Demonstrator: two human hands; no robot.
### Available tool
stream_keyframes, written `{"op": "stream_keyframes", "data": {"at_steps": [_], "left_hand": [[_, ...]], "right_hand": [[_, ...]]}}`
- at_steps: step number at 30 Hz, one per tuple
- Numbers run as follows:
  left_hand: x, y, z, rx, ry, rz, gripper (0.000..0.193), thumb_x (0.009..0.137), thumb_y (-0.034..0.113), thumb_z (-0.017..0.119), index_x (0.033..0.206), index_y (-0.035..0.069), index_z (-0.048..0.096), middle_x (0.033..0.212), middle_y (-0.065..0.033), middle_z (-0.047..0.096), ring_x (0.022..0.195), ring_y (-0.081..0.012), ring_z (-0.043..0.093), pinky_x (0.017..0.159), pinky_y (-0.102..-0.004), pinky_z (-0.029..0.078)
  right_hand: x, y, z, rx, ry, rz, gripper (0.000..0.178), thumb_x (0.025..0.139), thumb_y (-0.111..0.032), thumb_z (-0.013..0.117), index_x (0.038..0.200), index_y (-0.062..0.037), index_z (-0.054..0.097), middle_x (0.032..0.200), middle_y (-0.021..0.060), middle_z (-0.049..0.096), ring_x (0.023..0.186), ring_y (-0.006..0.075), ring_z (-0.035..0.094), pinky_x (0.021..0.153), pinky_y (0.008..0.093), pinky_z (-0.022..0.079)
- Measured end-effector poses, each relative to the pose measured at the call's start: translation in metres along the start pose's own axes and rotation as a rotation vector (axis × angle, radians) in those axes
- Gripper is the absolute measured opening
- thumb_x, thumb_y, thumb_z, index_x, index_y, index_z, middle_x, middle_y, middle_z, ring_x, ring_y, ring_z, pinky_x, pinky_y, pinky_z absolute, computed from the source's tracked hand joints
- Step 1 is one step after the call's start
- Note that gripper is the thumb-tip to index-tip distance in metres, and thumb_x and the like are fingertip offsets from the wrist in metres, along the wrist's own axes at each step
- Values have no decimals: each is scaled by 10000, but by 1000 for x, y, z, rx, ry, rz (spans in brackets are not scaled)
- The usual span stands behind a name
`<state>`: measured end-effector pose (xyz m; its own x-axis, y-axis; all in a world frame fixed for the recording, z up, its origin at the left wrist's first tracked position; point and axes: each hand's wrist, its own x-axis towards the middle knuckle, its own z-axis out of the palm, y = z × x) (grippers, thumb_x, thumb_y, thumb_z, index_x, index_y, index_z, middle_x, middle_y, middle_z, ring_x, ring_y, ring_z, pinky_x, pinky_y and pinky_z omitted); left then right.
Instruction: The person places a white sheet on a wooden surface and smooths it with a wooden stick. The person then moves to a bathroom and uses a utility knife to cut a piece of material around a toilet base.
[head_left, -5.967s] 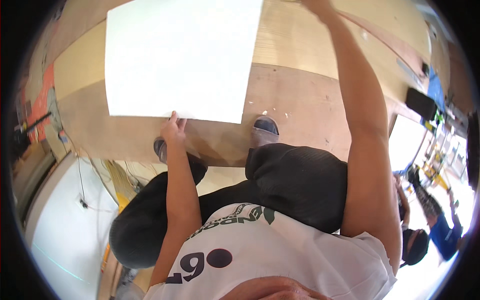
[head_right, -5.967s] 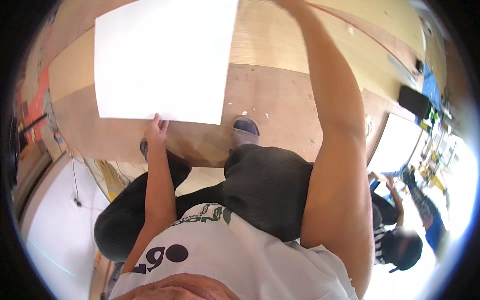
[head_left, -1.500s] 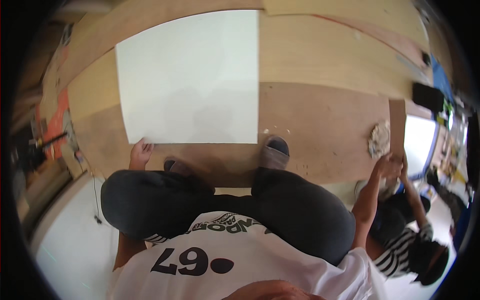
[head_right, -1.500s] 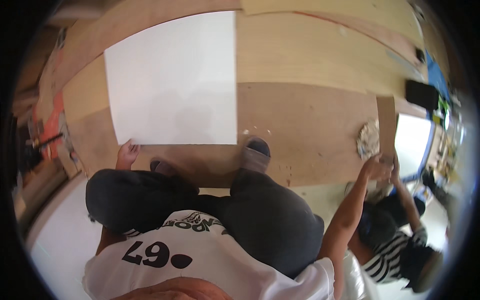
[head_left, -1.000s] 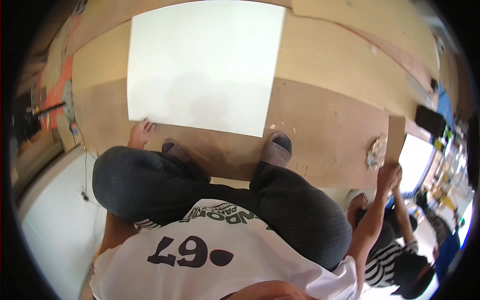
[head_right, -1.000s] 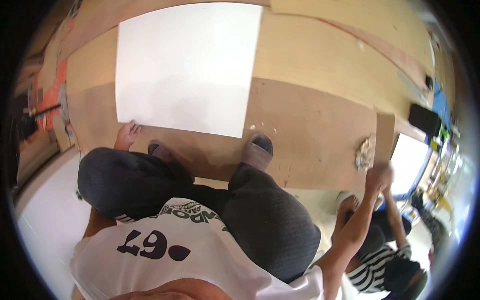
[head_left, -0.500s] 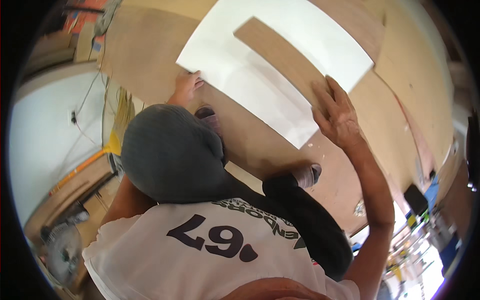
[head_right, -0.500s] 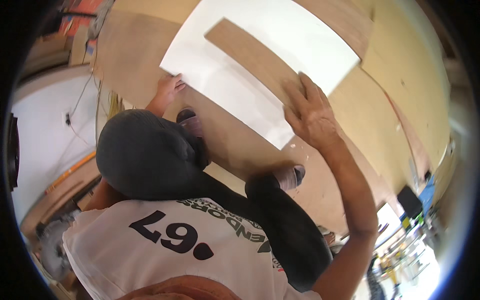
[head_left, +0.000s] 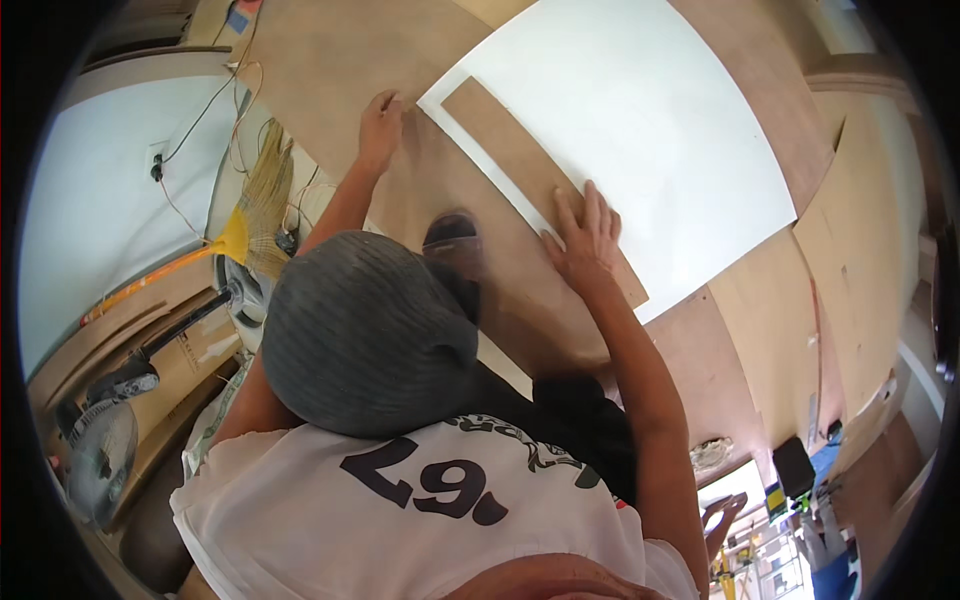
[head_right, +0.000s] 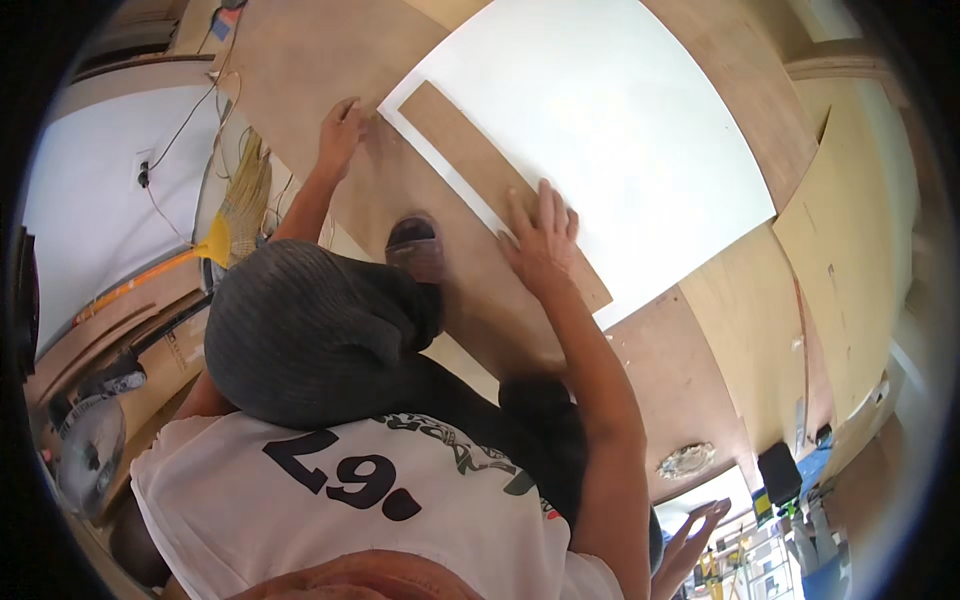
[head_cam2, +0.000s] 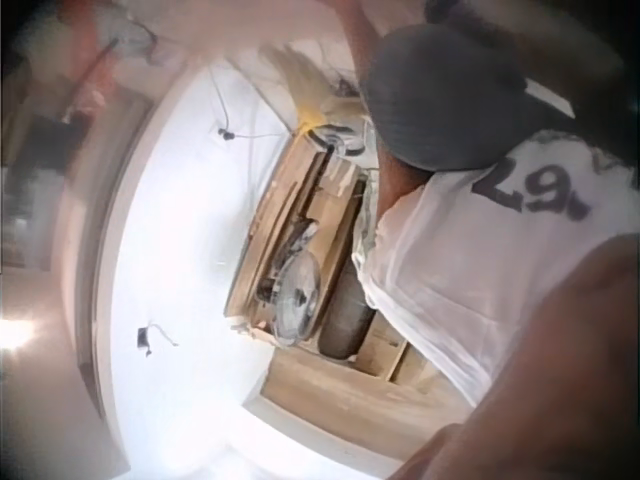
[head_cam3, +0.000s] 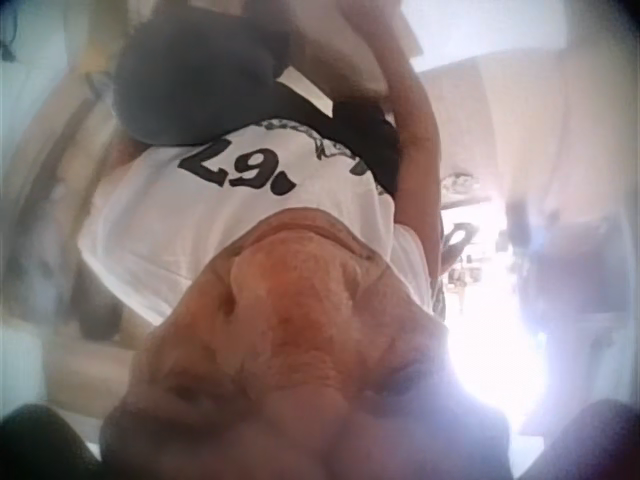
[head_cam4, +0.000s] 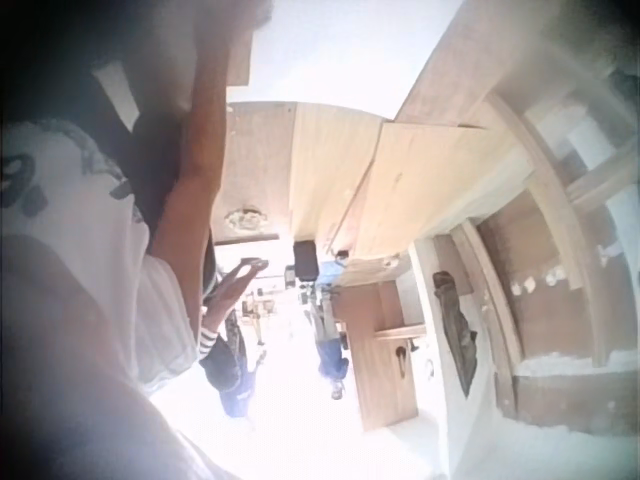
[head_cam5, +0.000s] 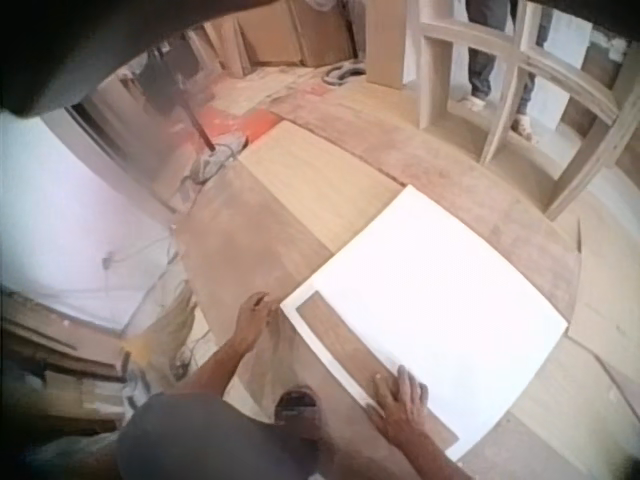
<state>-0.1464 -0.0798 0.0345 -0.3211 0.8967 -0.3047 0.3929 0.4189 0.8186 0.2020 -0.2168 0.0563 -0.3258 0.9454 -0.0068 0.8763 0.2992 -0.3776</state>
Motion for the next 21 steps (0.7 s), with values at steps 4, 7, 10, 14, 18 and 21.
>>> {"op": "stream_keyframes", "data": {"at_steps": [4, 7, 10, 14, 18, 21], "left_hand": [[39, 6, 16, -109, -119, 59, 427, 986, 342, 450, 1178, -12, 593, 1070, -114, 657, 922, -173, 616, 768, -304, 490], [28, 7, 29, -263, -124, -148, 462, 997, 372, 408, 1206, -4, 576, 1085, -119, 653, 949, -185, 608, 783, -330, 495], [20, -15, 11, -210, -186, -201, 480, 989, 379, 398, 1234, -5, 548, 1109, -141, 646, 944, -213, 612, 780, -351, 499], [-11, -59, -16, -514, -79, -297, 489, 971, 357, 412, 1275, -19, 479, 1086, -167, 617, 921, -251, 612, 763, -376, 517], [-32, -63, -48, -656, 291, -363, 488, 972, 343, 406, 1286, -30, 426, 1071, -180, 573, 879, -278, 606, 746, -399, 536], [-27, -64, -81, -613, 460, -283, 496, 983, 358, 398, 1286, -35, 406, 1087, -185, 556, 862, -281, 604, 731, -406, 543]], "right_hand": [[-15, 10, -1, 107, 26, 21, 532, 824, -253, 704, 1326, -181, 545, 1365, 211, 428, 1186, 378, 450, 963, 483, 373], [0, 4, -10, 162, 73, 25, 527, 793, -248, 736, 1288, -157, 581, 1352, 215, 437, 1156, 374, 469, 951, 474, 379], [16, -18, -32, 237, 343, -53, 469, 804, -243, 712, 1258, -190, 607, 1345, 232, 440, 1131, 366, 465, 903, 456, 391], [16, -29, -34, 296, 337, -126, 463, 795, -238, 719, 1245, -221, 614, 1338, 241, 444, 1123, 368, 469, 896, 456, 396], [-12, -4, 2, 112, -39, -158, 437, 802, -215, 704, 1230, -244, 622, 1333, 232, 452, 1122, 353, 481, 885, 455, 401], [-9, -5, 2, 141, 43, -180, 422, 819, -219, 682, 1235, -245, 618, 1340, 222, 452, 1138, 359, 475, 900, 465, 394]]}}
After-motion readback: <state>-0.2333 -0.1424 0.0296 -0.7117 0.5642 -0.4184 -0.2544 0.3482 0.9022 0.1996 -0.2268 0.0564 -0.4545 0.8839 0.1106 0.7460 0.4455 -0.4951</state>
